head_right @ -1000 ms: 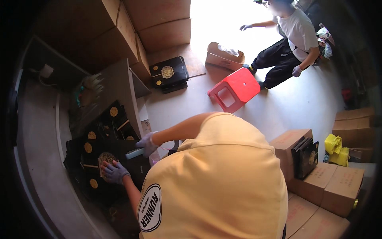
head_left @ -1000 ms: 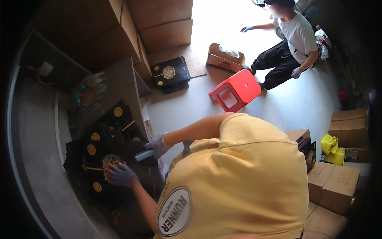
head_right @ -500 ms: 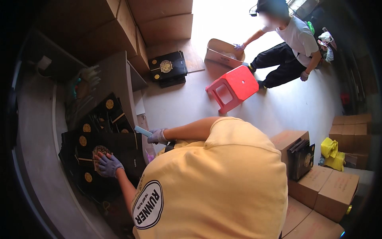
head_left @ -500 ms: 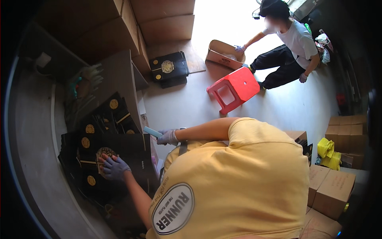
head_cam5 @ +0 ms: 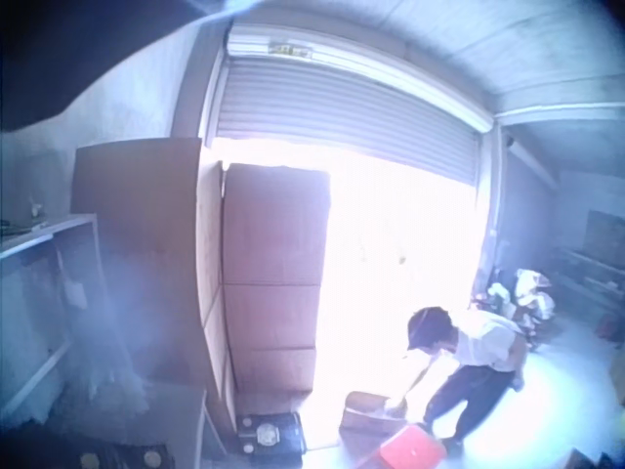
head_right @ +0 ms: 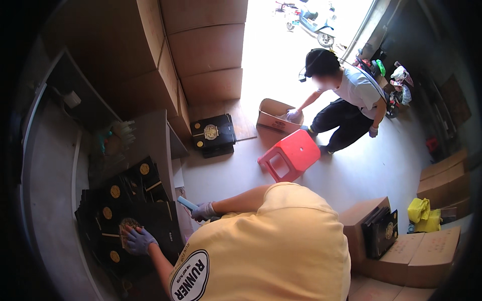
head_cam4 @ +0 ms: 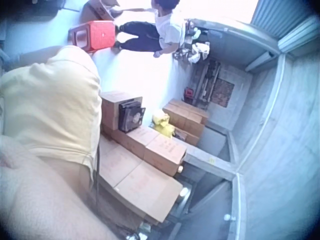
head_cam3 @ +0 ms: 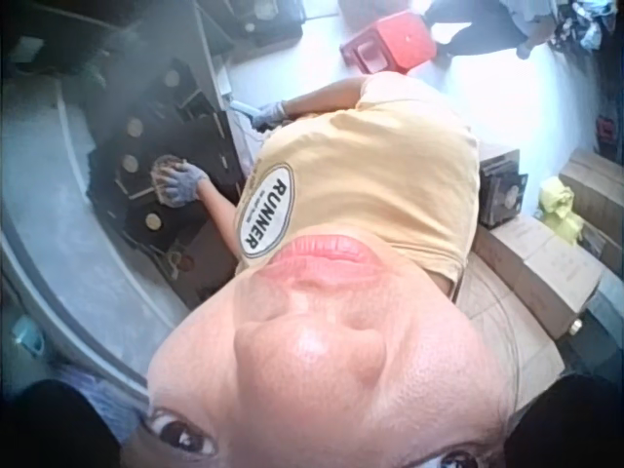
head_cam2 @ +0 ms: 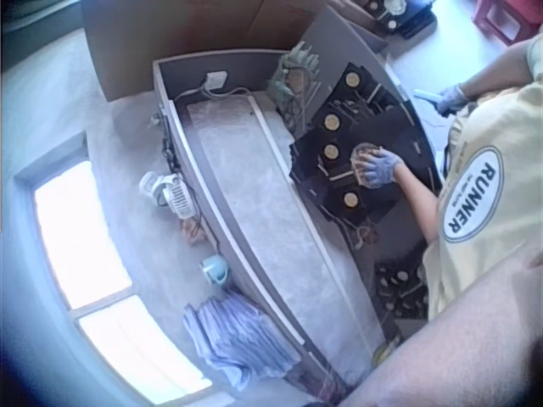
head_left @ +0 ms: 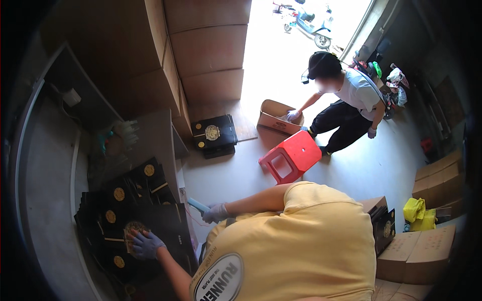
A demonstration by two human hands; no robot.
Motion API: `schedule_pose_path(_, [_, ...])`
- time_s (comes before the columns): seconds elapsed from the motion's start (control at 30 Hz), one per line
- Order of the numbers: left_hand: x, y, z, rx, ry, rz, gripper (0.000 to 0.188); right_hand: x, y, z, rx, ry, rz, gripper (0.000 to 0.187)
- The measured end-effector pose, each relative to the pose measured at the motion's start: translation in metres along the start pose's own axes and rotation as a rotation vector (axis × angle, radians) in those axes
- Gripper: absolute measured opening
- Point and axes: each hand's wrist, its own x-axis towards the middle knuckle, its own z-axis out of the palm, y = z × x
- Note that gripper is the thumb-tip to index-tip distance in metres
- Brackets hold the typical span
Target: The person uses a stapler to attach a small wooden stick to the center of black decorative boxes with gold patterns. They repeatedly pick up a box, position the stick, and staple it in place, then set the box aside. The task is performed one at a time on a table in a room with cardboard boxes and a red stool.
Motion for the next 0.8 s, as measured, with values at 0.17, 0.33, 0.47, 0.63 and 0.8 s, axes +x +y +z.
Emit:
schedule_pose_path(0.17, [0.000,0.001,0.003,0.003,0.018,-0.006,0.052,0.004,0.001,0.001,-0.025,-0.197,0.048,0.028])
schedule_pose_path(0.33, [-0.003,0.002,-0.002,0.023,0.021,-0.005,0.052,0.015,0.006,0.001,-0.250,-0.327,-0.045,0.032])
schedule_pose_path(0.47, [-0.003,0.001,-0.001,0.033,0.031,-0.011,0.052,0.021,0.007,0.003,-0.301,-0.268,-0.031,0.031])
schedule_pose_path(0.63, [-0.001,0.001,-0.002,0.028,0.020,-0.018,0.052,0.028,0.011,-0.001,-0.353,-0.241,-0.061,0.031])
schedule_pose_path(0.8, [0.002,0.001,0.002,0.004,0.025,-0.005,0.053,0.023,0.006,-0.001,-0.286,-0.174,-0.029,0.036])
